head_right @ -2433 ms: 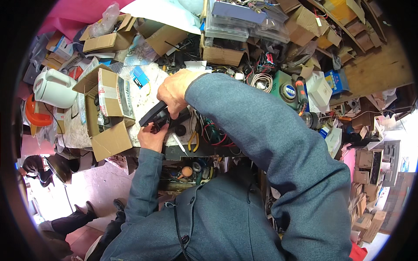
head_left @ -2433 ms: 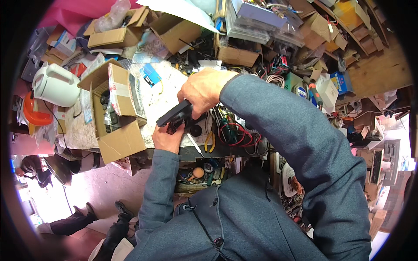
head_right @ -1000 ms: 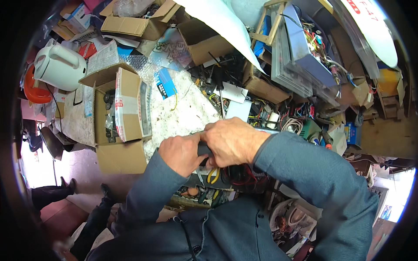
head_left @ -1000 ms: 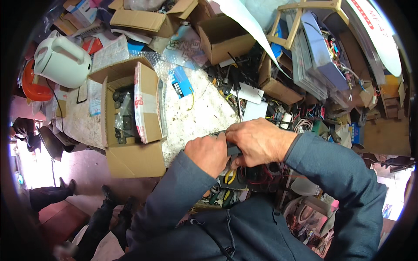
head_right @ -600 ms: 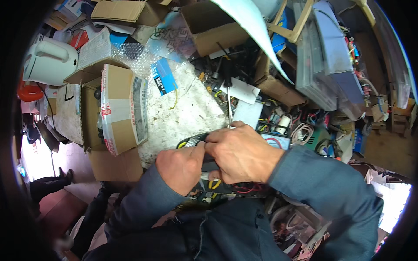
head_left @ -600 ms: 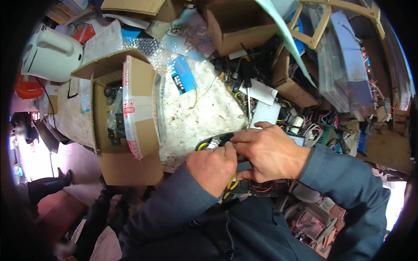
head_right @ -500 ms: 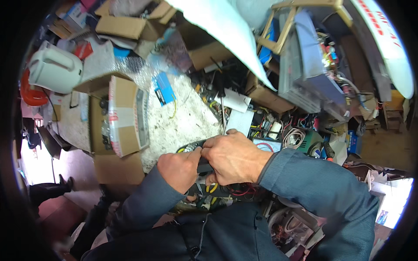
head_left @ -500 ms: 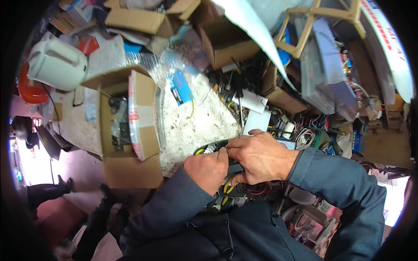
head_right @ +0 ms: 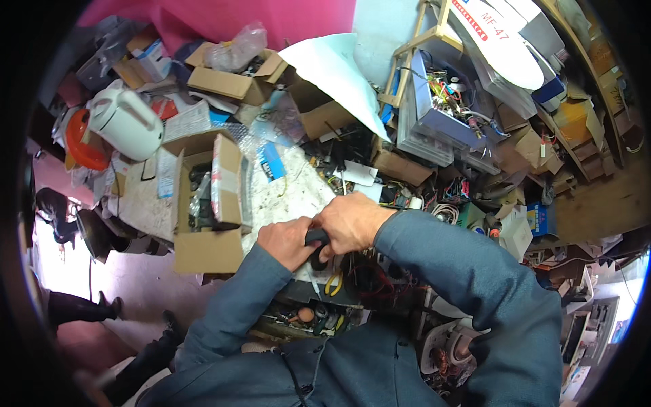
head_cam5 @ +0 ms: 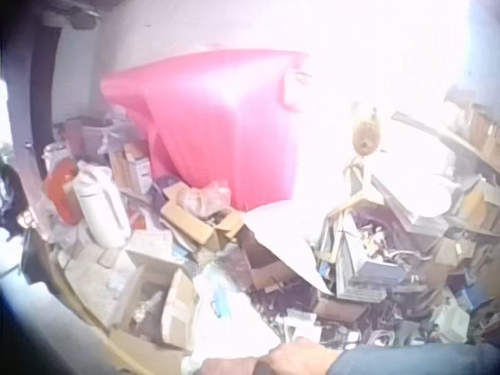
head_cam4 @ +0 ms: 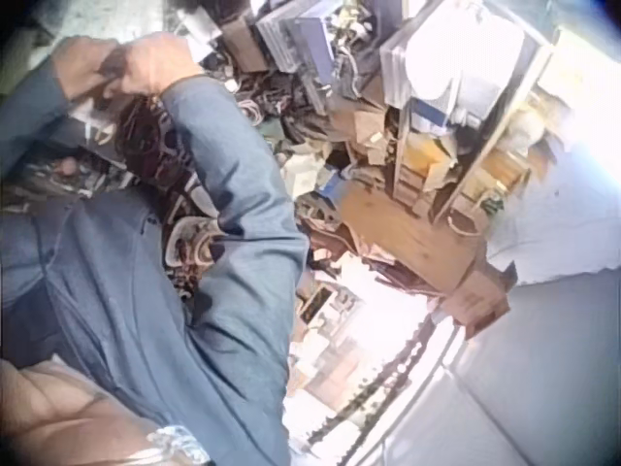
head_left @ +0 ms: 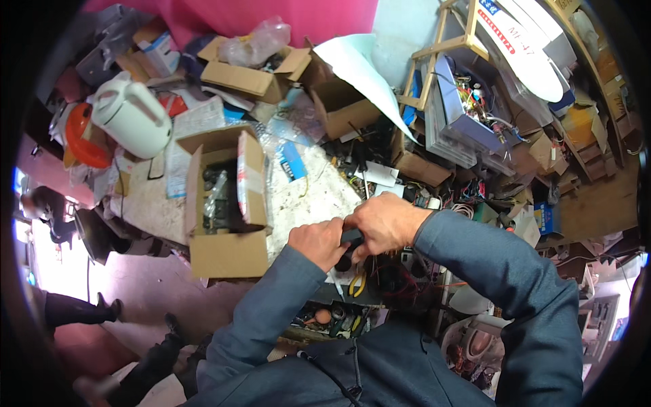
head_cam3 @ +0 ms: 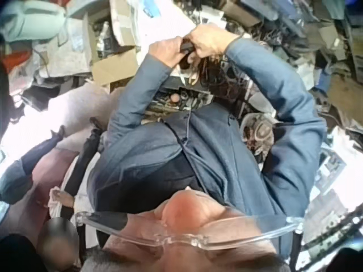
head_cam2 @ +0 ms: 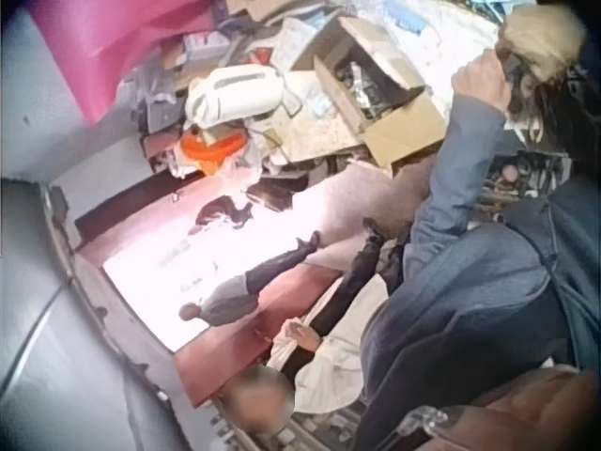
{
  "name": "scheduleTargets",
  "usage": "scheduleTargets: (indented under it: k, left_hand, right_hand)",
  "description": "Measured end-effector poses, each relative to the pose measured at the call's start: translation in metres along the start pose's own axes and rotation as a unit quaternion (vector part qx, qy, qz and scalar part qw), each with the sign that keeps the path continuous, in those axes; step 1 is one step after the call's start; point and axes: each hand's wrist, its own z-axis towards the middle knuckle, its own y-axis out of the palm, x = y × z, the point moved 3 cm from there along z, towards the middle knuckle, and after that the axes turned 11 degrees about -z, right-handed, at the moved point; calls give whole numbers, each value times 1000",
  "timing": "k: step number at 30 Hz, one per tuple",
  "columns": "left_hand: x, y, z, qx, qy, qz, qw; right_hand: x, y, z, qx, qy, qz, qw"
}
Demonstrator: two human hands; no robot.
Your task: The person disassembles a small electronic device, removes a component, and places it into a cardboard box. They then receive a wristwatch from another person and examine it closely.
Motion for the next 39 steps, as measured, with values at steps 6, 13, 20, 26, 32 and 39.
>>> scheduleTargets:
  k: [6, 13, 20, 26, 32, 39]
  left_hand:
    - [-14, -25, -58, 158, 3, -93, 983]
    - [-34, 31, -95, 202, -83, -68, 974]
    - [-64, 58, -61, 143, -149, -131, 970]
    - [-63, 65, -54, 164, -140, -97, 972]
    - [-51, 60, -53, 133, -170, -87, 972]
    - [-55, 51, -63, 145, -198, -64, 967]
  right_hand:
    - [-3, -2, 1, -27, 38, -34, 998]
    - [-13, -4, -4, -10, 69, -80, 994]
    - [-16, -3, -8, 24, 101, -103, 989]
    - [-20, -5, -12, 66, 104, -108, 986]
    - [-48, -16, -17, 173, 47, -170, 969]
    - [-51, -5, -17, 221, 46, -114, 968]
